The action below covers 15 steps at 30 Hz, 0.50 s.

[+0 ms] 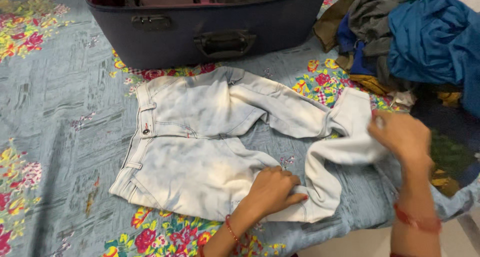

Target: The person folds a pair of brown trousers, a pair of white jeans, and a blue garment on a floral bedsheet, then places each folded item into an open suitcase. The hands smooth and align the garments before folding and packing them.

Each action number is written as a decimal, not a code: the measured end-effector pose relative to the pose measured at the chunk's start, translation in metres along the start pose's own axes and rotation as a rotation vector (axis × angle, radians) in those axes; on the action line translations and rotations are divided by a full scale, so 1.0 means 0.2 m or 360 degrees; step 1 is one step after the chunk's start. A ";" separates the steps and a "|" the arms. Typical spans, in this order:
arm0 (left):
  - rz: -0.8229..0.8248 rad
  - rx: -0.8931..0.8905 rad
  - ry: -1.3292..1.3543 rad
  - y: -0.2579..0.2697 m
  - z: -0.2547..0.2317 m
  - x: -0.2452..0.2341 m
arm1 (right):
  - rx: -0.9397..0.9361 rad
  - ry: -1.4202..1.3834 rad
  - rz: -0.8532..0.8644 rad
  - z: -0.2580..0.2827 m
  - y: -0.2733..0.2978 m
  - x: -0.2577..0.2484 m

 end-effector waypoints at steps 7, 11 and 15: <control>-0.0472 -0.0211 -0.0125 0.00 0.14 -0.06 | 0.0166 0.0159 0.0378 -0.12 0.31 -0.14; -0.0848 -0.0458 -0.0068 0.08 0.22 -0.18 | -0.0430 -0.0559 0.0395 0.09 0.30 -0.07; -0.1107 -0.0241 -0.0116 0.24 0.13 -0.24 | -0.1045 -0.0759 0.0652 0.30 0.32 0.14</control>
Point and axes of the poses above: each hand's wrist, its own y-axis away from the middle knuckle, its own x-axis out of the palm, z = x × y, the point moved 3 cm from there along -y, towards the middle knuckle, and after that the axes turned 3 degrees about -z, right-handed, at the moved point
